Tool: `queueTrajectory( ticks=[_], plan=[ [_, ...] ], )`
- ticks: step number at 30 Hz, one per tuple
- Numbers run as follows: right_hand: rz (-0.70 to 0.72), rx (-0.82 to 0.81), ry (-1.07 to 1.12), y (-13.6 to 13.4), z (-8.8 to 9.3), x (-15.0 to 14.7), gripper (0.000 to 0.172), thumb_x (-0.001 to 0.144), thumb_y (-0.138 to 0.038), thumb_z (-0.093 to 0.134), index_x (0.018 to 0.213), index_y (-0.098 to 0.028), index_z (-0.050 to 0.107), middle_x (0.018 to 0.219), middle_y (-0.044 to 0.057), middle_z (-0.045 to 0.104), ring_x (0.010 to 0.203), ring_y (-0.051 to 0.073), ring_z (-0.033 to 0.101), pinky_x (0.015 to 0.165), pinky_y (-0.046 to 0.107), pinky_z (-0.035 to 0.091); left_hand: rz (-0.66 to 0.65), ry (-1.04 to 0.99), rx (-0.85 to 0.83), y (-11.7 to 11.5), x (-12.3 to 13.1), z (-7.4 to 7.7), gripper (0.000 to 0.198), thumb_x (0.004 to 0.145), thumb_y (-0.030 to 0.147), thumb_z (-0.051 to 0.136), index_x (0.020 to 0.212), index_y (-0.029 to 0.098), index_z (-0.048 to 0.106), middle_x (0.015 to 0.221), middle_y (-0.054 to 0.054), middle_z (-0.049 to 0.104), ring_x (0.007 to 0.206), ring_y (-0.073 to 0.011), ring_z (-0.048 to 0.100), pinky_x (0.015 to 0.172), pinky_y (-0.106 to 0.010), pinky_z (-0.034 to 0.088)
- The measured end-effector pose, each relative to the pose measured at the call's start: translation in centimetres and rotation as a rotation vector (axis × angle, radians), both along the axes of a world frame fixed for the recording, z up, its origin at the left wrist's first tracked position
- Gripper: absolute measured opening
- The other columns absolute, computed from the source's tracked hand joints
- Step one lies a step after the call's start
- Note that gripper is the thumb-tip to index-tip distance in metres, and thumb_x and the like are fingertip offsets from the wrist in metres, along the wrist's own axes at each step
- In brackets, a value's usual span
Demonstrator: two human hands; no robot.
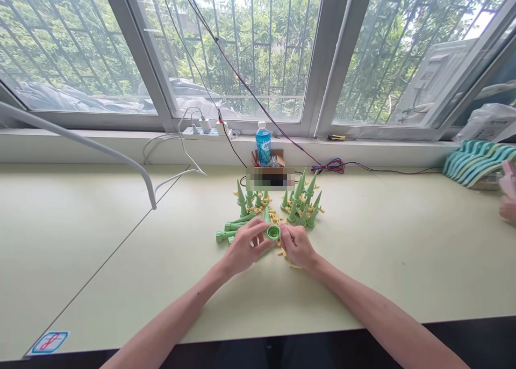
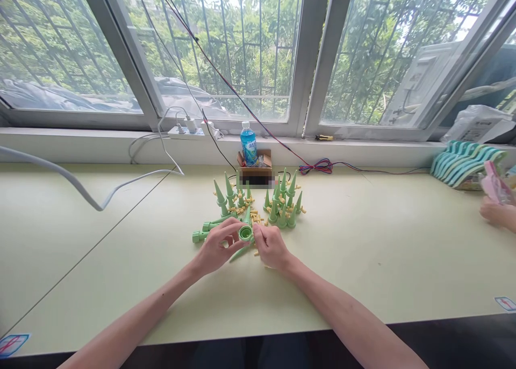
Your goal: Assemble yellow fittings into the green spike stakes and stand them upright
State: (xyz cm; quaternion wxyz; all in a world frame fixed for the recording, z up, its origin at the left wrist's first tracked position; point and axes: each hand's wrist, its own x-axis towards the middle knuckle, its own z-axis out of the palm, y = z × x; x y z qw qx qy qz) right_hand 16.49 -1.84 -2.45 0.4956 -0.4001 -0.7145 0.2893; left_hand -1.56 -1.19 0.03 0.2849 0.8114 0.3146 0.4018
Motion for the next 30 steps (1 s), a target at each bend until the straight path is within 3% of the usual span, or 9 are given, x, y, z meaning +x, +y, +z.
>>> queueTrajectory(
  ticks=[18,24,30],
  plan=[
    [-0.003,0.040,-0.036,-0.3,0.6,-0.2,0.053,0.101,-0.041,0.030,0.053,-0.020,0.036,0.044,-0.002,0.040,0.041,0.010,0.035,0.045,0.025,0.029,0.014,0.030,0.200,-0.2,-0.1,-0.5,0.021,0.088,0.016,0.056,0.106,0.022,0.063,0.095,-0.005,0.056,0.061,-0.0075,0.051,0.052,-0.019,0.046],
    [-0.021,0.054,0.005,-0.3,0.4,-0.1,0.051,0.102,-0.043,0.029,0.056,-0.020,0.036,0.048,-0.002,0.041,0.043,0.010,0.035,0.046,0.025,0.029,0.049,0.036,0.050,-0.5,0.4,0.3,0.014,0.088,0.022,0.056,0.101,0.020,0.061,0.095,-0.004,0.057,0.062,-0.0075,0.052,0.052,-0.019,0.046],
    [-0.054,0.098,0.028,-0.3,0.3,0.1,0.050,0.102,-0.045,0.029,0.060,-0.020,0.038,0.053,-0.002,0.041,0.046,0.010,0.037,0.048,0.025,0.031,0.072,-0.030,-0.279,-0.4,0.6,0.9,0.023,0.090,0.039,0.055,0.089,0.017,0.059,0.075,-0.001,0.059,0.056,-0.0093,0.052,0.049,-0.020,0.043]
  ],
)
